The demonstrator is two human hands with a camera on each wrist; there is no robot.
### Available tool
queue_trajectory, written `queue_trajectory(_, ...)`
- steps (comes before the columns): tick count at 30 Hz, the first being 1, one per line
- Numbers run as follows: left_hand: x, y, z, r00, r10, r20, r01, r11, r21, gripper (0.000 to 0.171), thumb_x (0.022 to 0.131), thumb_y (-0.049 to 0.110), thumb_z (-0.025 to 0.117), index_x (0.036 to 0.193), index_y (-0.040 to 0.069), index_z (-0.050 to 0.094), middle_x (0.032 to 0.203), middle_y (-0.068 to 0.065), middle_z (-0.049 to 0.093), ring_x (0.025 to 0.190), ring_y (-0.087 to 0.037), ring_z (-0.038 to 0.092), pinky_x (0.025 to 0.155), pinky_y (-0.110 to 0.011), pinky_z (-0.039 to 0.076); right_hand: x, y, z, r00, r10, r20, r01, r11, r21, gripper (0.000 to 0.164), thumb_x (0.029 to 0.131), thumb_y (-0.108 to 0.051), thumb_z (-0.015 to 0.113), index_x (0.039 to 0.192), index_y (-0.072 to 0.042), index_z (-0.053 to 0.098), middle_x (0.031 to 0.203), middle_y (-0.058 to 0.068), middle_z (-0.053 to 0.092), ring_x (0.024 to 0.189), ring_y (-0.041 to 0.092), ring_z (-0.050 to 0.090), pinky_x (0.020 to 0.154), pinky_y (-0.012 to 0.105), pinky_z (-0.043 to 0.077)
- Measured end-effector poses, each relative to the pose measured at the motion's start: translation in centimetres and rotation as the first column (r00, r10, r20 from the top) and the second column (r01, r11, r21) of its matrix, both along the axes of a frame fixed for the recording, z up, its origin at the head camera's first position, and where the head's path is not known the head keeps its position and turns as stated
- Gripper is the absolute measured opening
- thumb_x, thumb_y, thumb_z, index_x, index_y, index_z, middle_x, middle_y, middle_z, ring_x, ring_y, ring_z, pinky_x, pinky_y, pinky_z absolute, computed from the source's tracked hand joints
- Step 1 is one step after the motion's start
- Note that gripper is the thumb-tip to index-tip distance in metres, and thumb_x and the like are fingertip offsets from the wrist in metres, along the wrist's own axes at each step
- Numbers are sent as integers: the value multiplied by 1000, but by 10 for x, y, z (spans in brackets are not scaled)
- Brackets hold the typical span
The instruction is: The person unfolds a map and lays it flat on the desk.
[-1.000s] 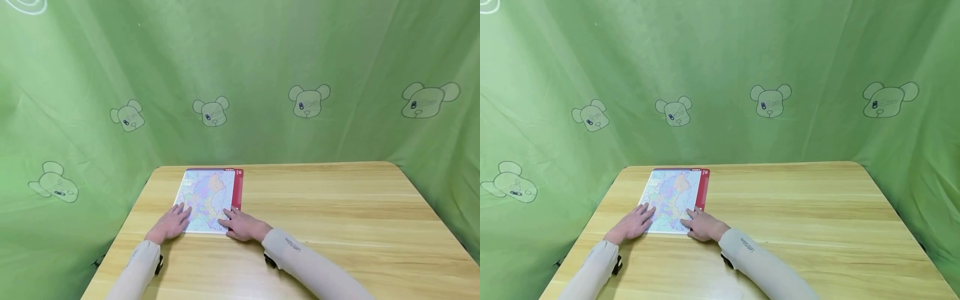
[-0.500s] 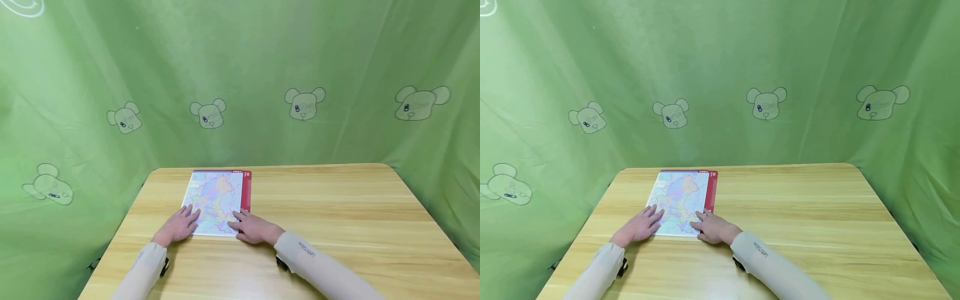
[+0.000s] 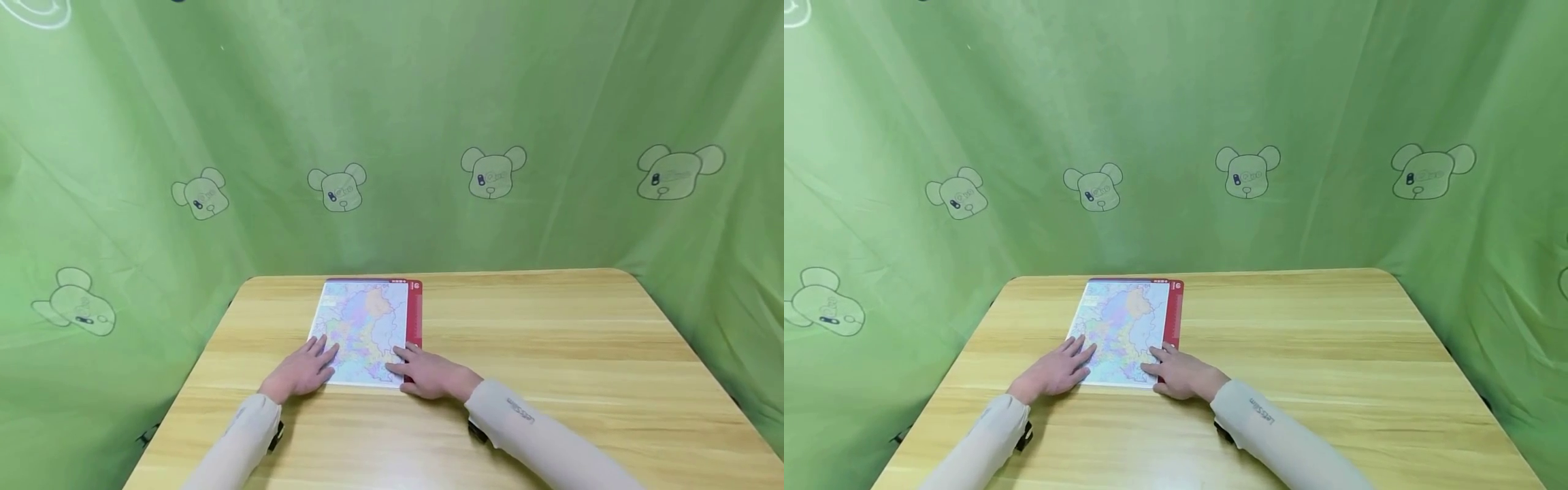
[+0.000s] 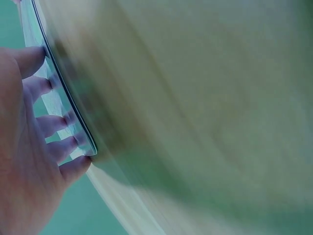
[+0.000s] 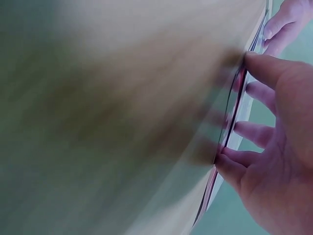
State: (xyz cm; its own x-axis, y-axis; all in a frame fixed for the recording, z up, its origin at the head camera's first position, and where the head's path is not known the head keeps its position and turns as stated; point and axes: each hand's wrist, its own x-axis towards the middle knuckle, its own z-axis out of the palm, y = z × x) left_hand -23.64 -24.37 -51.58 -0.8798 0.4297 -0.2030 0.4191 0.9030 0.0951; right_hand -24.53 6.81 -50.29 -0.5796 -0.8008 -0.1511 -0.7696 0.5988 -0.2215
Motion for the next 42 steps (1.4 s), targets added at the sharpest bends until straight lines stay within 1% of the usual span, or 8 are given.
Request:
queue_trajectory(6, 3, 9, 2, 1000, -17, -6, 17, 1000, 3, 55, 101, 39, 36, 149, 11, 31, 152, -22, 20, 138, -42, 19, 111, -50, 23, 1, 10, -3, 1000, -16, 23, 16, 1000, -15, 49, 96, -32, 52, 143, -17, 45, 151, 15, 30, 138, 40, 23, 109, 47, 29)
queue_trajectory(11, 4, 18, 2, 999, -38, -5, 38, 999, -6, 56, 101, 40, 35, 150, 12, 29, 153, -21, 19, 139, -41, 18, 111, -50, 23, -1, 22, -4, 998, -36, 44, 38, 999, -31, 49, 96, -32, 53, 142, -19, 46, 151, 14, 29, 139, 38, 21, 108, 48, 30)
queue_trajectory(22, 0, 34, -2, 997, -72, -34, 70, 997, -41, 57, 101, 43, 33, 150, 14, 27, 154, -19, 18, 139, -39, 18, 112, -46, 21, -3, 44, -1, 995, -69, 74, 73, 996, -46, 49, 95, -31, 54, 142, -19, 47, 152, 12, 29, 140, 36, 19, 109, 49, 28)
queue_trajectory(26, 1, 40, -2, 995, -93, -34, 91, 994, -53, 57, 101, 43, 33, 150, 14, 27, 154, -19, 18, 139, -39, 19, 112, -46, 21, -3, 51, -1, 996, -64, 67, 66, 997, -32, 49, 95, -32, 55, 141, -18, 48, 151, 12, 30, 139, 36, 21, 108, 49, 29)
queue_trajectory(31, 5, 50, -3, 993, -113, -29, 110, 991, -73, 58, 102, 44, 31, 151, 14, 26, 154, -19, 18, 139, -38, 18, 112, -45, 21, -3, 63, -4, 998, -49, 50, 50, 999, -23, 48, 95, -32, 54, 141, -18, 48, 151, 12, 30, 139, 36, 22, 108, 49, 29)
queue_trajectory(37, 7, 62, -4, 987, -155, -52, 150, 985, -84, 57, 102, 42, 32, 150, 13, 27, 153, -20, 19, 138, -39, 20, 112, -44, 21, -3, 80, -4, 999, -29, 38, 31, 999, -37, 48, 95, -30, 55, 141, -17, 48, 151, 13, 31, 138, 36, 24, 108, 50, 29)
queue_trajectory(42, 9, 73, 0, 983, -176, -47, 170, 980, -103, 57, 102, 43, 31, 151, 15, 25, 154, -19, 18, 139, -37, 19, 113, -42, 20, -2, 95, -3, 1000, -12, 25, 13, 998, -56, 48, 95, -28, 55, 141, -16, 48, 150, 14, 32, 138, 38, 23, 107, 52, 29)
